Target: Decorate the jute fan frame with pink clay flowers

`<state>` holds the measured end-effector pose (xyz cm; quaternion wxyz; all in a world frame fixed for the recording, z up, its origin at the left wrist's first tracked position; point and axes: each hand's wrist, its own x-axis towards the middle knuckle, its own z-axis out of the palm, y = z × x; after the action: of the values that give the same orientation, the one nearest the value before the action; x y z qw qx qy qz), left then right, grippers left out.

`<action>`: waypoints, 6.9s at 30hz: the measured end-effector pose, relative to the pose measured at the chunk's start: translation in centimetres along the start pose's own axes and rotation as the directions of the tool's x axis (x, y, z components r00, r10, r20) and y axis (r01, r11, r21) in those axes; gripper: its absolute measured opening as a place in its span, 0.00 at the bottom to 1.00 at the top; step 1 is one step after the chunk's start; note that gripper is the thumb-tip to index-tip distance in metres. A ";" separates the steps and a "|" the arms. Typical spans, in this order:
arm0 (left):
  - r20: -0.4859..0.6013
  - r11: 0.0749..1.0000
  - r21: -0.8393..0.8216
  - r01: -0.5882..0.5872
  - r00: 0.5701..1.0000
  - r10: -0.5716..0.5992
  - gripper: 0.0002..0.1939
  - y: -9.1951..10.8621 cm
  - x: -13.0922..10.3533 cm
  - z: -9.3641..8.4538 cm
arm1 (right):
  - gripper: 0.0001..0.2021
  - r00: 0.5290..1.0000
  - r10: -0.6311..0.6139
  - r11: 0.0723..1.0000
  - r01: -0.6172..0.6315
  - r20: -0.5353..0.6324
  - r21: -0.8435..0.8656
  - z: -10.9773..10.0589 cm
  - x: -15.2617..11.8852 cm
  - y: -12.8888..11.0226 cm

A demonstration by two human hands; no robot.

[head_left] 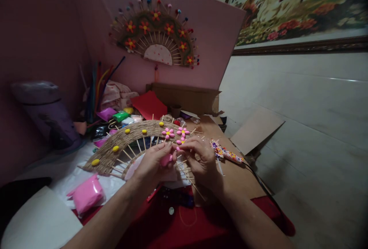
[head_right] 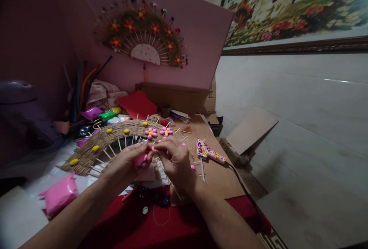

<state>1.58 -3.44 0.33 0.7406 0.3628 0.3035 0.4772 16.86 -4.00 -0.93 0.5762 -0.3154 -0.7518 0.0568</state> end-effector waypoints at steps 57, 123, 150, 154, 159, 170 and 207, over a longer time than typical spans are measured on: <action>-0.120 0.997 0.042 -0.072 0.990 0.076 0.18 -0.4 0.0 0.3 | 0.08 0.869 0.494 0.793 -0.439 -0.024 0.422 1.0 -0.3 -0.1; -0.012 0.960 0.210 -0.185 0.981 0.191 0.14 -0.6 -0.4 0.5 | 0.08 0.809 0.568 0.540 -0.506 0.153 0.673 1.1 0.0 0.4; 0.122 0.985 0.157 -0.073 0.991 0.055 0.19 -0.7 -0.7 0.5 | 0.06 0.998 0.029 0.999 -0.028 -0.051 0.033 0.2 -0.9 -0.4; 0.041 0.982 0.137 -0.130 0.991 0.126 0.17 -0.3 -0.6 0.7 | 0.13 0.999 0.006 0.998 -0.003 -0.040 0.061 -0.2 -1.0 -0.2; -0.115 0.982 0.047 -0.183 0.975 0.188 0.19 0.1 -0.4 0.6 | 0.10 0.923 0.087 0.994 -0.054 -0.374 0.096 -0.8 -0.9 0.1; -0.131 0.968 0.038 -0.247 0.959 0.250 0.19 0.1 -0.3 0.2 | 0.10 0.899 0.139 0.989 -0.107 -0.414 0.100 -0.5 -0.3 0.0; -0.240 0.974 -0.021 -0.228 0.946 0.216 0.19 -0.2 0.0 0.1 | 0.16 0.945 -0.123 0.992 0.113 -0.304 -0.050 -0.5 -0.8 -0.1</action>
<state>1.75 -3.54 0.20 0.6493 0.3173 0.3352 0.6044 17.41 -4.69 -1.40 0.6831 -0.2840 -0.6717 -0.0393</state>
